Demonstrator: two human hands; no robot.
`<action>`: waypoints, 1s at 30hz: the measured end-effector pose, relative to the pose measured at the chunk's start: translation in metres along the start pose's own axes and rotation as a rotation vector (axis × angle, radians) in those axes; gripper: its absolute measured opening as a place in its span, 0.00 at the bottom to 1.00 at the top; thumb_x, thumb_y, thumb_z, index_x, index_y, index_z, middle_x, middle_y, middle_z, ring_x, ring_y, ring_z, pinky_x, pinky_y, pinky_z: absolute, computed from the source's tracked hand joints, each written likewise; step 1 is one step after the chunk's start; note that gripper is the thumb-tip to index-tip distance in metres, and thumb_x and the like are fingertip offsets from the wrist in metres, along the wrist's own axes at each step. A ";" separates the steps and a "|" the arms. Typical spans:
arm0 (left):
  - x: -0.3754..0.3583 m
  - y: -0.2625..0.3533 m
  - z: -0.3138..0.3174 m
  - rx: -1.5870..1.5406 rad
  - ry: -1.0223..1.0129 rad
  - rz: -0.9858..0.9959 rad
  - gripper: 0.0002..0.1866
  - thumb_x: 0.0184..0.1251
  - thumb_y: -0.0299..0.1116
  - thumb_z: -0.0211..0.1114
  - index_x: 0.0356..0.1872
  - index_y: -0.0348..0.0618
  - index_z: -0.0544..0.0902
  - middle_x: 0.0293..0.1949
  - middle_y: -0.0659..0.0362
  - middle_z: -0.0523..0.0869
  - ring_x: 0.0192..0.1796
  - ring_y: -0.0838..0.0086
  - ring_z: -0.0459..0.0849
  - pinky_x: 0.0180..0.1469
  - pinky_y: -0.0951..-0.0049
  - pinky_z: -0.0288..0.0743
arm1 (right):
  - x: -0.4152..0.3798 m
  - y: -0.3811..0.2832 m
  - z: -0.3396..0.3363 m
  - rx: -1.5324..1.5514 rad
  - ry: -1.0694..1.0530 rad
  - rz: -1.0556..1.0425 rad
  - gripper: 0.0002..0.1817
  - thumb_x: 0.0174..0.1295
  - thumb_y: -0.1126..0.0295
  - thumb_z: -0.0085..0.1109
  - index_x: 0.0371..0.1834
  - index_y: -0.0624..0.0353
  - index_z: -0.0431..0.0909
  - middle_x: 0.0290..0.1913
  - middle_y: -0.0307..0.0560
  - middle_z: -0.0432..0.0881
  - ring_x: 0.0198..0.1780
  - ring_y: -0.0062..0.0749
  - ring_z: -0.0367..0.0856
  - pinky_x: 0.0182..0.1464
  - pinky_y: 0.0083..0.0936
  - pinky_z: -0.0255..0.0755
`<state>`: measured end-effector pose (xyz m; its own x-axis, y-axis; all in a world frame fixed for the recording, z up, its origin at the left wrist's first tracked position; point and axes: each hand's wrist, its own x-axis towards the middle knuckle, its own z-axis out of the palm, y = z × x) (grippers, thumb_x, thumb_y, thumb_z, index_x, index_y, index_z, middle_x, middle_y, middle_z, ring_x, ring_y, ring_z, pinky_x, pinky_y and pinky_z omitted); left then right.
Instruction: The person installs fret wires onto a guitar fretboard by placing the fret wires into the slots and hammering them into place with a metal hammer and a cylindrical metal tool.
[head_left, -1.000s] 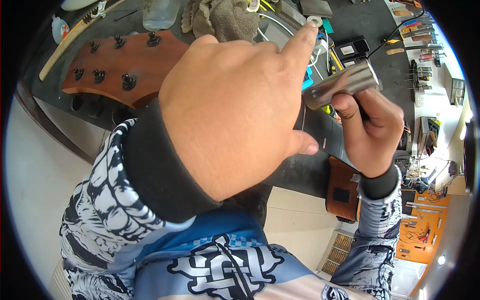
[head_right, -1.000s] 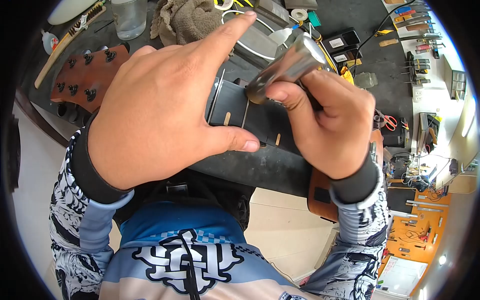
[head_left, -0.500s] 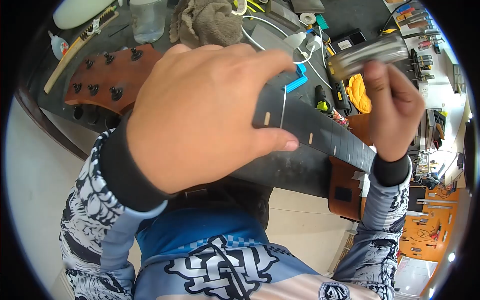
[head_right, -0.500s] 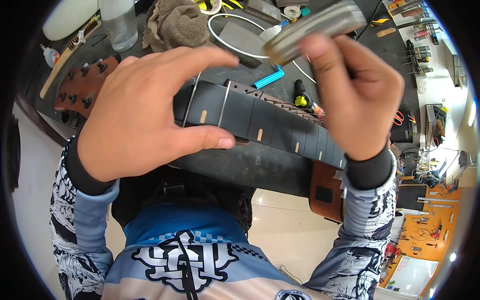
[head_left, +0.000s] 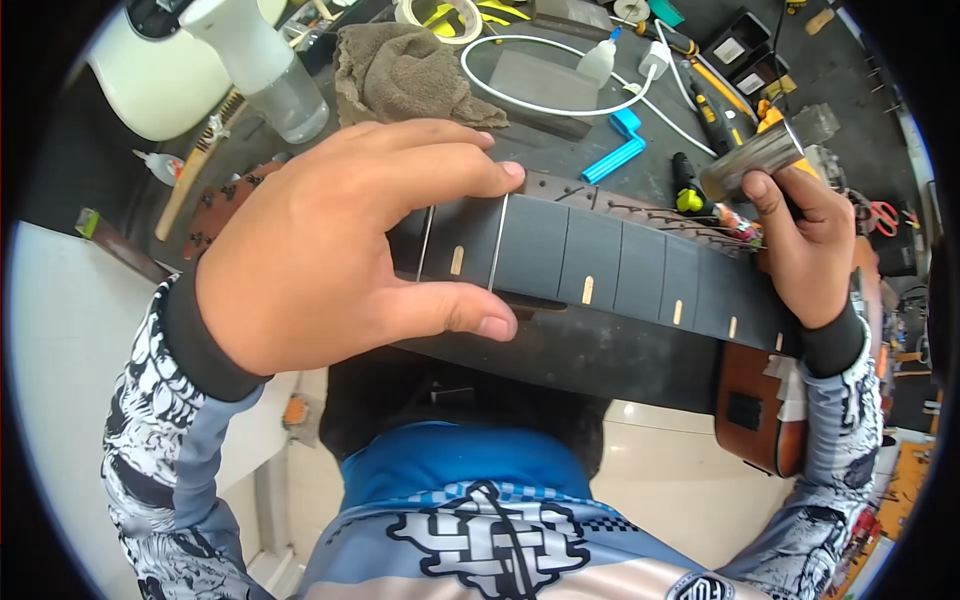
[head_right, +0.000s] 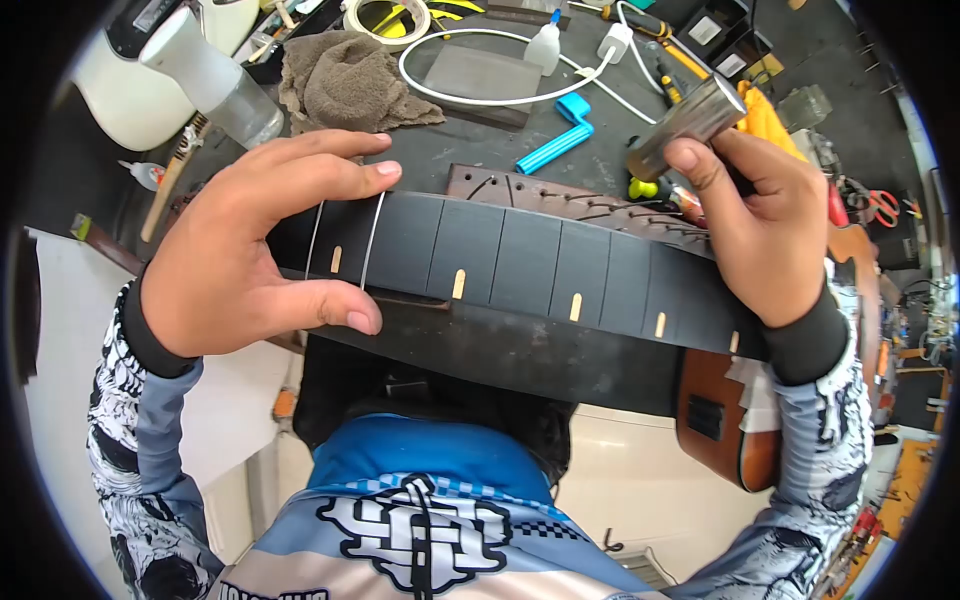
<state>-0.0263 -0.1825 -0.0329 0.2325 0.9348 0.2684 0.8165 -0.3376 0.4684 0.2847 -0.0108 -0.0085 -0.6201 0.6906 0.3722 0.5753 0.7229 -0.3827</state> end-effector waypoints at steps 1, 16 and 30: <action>0.000 -0.001 -0.001 -0.007 -0.019 0.003 0.44 0.41 0.49 0.88 0.64 0.45 0.83 0.66 0.48 0.82 0.66 0.51 0.81 0.70 0.57 0.72 | -0.002 0.002 0.005 0.056 0.023 -0.015 0.18 0.70 0.62 0.70 0.32 0.70 0.84 0.16 0.44 0.74 0.21 0.21 0.68 0.26 0.24 0.64; 0.009 0.003 -0.004 -0.057 -0.170 -0.066 0.57 0.34 0.65 0.85 0.68 0.40 0.79 0.72 0.41 0.77 0.72 0.53 0.77 0.75 0.56 0.64 | -0.008 0.029 0.020 0.322 -0.210 0.285 0.24 0.79 0.52 0.58 0.55 0.67 0.83 0.38 0.43 0.87 0.40 0.22 0.86 0.46 0.19 0.80; 0.010 -0.001 -0.001 -0.064 -0.186 -0.068 0.60 0.30 0.67 0.84 0.69 0.41 0.79 0.72 0.39 0.76 0.74 0.50 0.75 0.76 0.54 0.63 | -0.003 0.038 0.046 0.521 -0.104 0.160 0.23 0.77 0.53 0.59 0.53 0.67 0.84 0.38 0.43 0.88 0.39 0.22 0.86 0.46 0.19 0.80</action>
<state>-0.0257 -0.1728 -0.0299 0.2761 0.9580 0.0771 0.7997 -0.2735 0.5345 0.2841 0.0134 -0.0629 -0.6116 0.7655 0.1996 0.3431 0.4840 -0.8050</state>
